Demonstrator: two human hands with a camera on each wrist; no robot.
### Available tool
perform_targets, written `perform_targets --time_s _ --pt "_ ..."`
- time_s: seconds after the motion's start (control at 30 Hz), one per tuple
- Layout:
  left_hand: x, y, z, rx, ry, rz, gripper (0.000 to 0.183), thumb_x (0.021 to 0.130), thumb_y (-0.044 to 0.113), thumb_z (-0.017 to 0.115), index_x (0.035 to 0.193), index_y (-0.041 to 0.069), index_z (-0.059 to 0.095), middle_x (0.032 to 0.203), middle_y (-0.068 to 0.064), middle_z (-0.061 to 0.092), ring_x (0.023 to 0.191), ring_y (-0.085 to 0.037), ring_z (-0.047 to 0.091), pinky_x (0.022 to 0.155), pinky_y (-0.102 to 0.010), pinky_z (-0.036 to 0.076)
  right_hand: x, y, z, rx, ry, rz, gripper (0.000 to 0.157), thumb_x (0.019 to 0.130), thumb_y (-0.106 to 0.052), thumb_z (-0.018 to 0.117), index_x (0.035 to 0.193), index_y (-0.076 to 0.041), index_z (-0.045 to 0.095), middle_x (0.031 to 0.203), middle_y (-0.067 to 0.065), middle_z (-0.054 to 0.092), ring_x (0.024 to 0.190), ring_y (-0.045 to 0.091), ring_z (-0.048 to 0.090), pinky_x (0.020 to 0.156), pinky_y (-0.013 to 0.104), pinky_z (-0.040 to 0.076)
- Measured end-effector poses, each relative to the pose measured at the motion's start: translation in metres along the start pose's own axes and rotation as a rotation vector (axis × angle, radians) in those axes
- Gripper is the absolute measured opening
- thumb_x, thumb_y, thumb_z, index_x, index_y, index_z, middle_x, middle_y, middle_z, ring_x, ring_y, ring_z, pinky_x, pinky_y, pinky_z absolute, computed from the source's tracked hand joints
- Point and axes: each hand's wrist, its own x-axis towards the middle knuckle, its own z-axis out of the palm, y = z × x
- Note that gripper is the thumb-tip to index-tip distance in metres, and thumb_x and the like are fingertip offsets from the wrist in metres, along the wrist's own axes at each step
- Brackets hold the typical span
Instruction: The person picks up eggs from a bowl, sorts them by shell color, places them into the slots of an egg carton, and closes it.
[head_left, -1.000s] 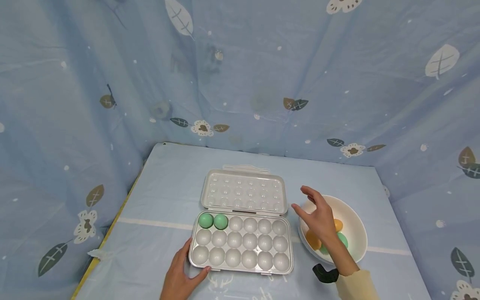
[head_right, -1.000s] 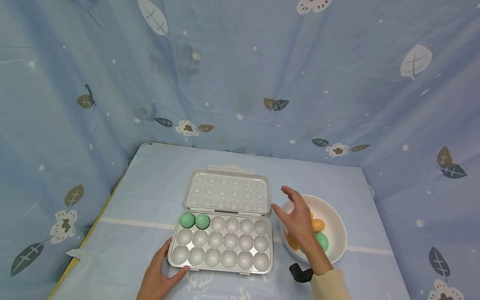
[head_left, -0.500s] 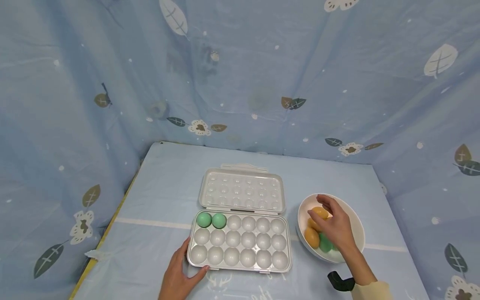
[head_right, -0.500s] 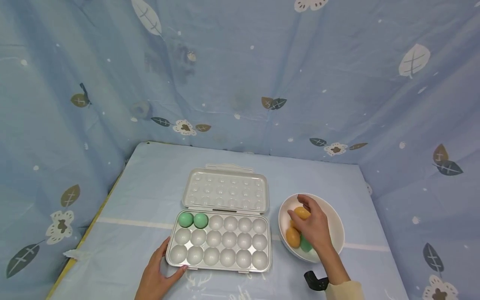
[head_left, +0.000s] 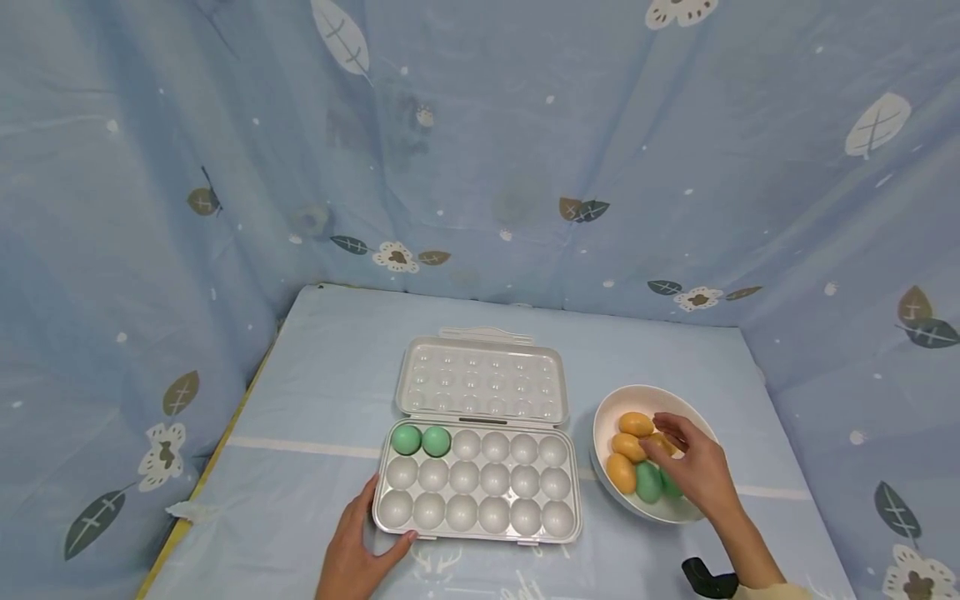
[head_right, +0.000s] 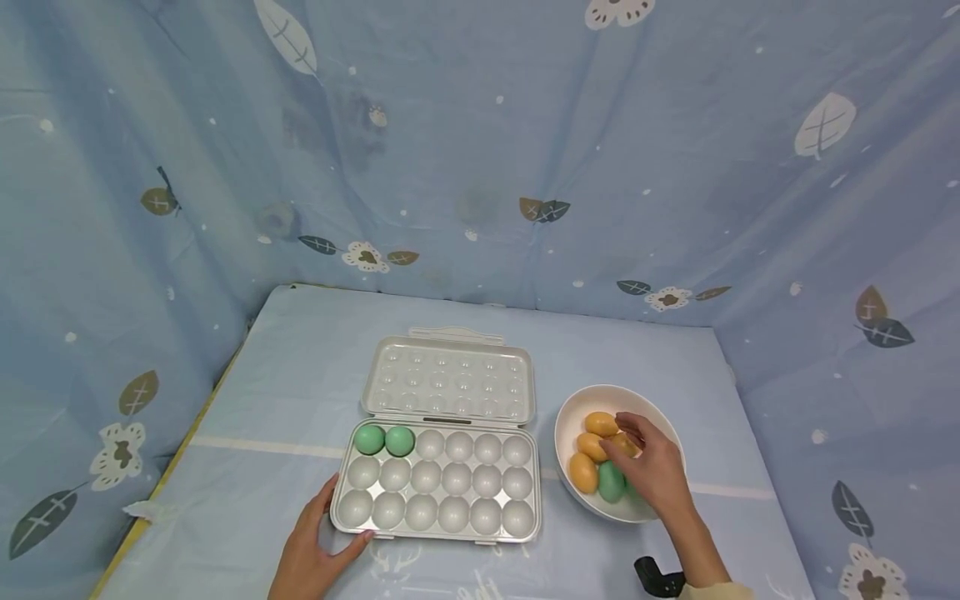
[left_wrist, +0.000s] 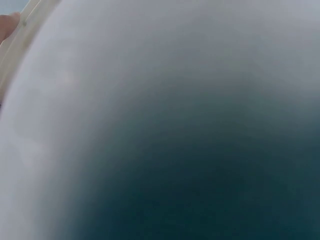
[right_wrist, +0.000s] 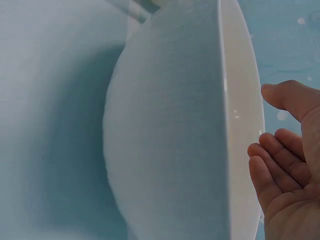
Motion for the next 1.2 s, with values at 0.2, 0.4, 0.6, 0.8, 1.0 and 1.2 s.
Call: perform_targets --time_s 0.2,0.4,0.6,0.8,1.0,1.2 --pt "0.000 0.002 -0.002 0.009 0.005 0.002 0.112 0.060 0.027 0.101 0.156 0.010 0.044 0.132 -0.013 0.063 0.119 -0.017 0.054 0.103 0.003 0.019 -0.006 0.011 -0.003 -0.027 -0.114 0.040 0.052 0.087 -0.016 0.084 0.130 0.004 0.062 0.124 0.024 0.069 0.114 0.041 0.067 0.096 0.050 0.055" --pt "0.001 0.002 -0.002 0.028 0.005 -0.006 0.112 0.061 0.029 0.101 0.155 0.010 0.044 0.130 -0.012 0.063 0.118 -0.018 0.056 0.102 0.000 0.023 -0.009 0.017 -0.002 -0.031 -0.220 0.072 0.056 0.085 -0.021 0.086 0.129 0.005 0.063 0.121 0.022 0.071 0.113 0.039 0.068 0.094 0.044 0.058" --pt "0.000 0.001 -0.001 0.054 -0.018 -0.034 0.111 0.063 0.034 0.100 0.156 0.011 0.043 0.130 -0.012 0.064 0.119 -0.021 0.059 0.100 -0.002 0.028 -0.010 0.018 -0.003 -0.005 -0.296 0.074 0.057 0.080 -0.016 0.090 0.126 0.007 0.064 0.118 0.021 0.071 0.110 0.037 0.070 0.090 0.038 0.060" --pt "-0.001 0.002 0.000 0.073 -0.030 -0.055 0.110 0.064 0.038 0.099 0.156 0.013 0.043 0.131 -0.011 0.064 0.120 -0.024 0.062 0.100 -0.004 0.030 -0.007 0.017 -0.005 -0.034 -0.348 0.020 0.061 0.074 -0.009 0.093 0.125 0.007 0.064 0.120 0.021 0.070 0.109 0.036 0.070 0.089 0.039 0.060" --pt "-0.001 0.002 -0.001 0.074 -0.034 -0.055 0.110 0.065 0.040 0.098 0.156 0.014 0.043 0.131 -0.010 0.063 0.120 -0.023 0.061 0.100 -0.003 0.029 -0.003 0.017 0.000 -0.064 -0.380 0.011 0.061 0.074 -0.006 0.092 0.126 0.007 0.064 0.123 0.020 0.069 0.109 0.035 0.069 0.092 0.044 0.059" --pt "0.000 0.003 -0.001 0.058 -0.027 -0.042 0.109 0.065 0.039 0.099 0.156 0.013 0.043 0.131 -0.010 0.063 0.119 -0.022 0.061 0.100 -0.003 0.029 -0.001 0.015 0.006 -0.131 -0.395 -0.035 0.057 0.072 -0.007 0.093 0.121 0.003 0.066 0.117 0.014 0.071 0.105 0.030 0.068 0.094 0.050 0.057"
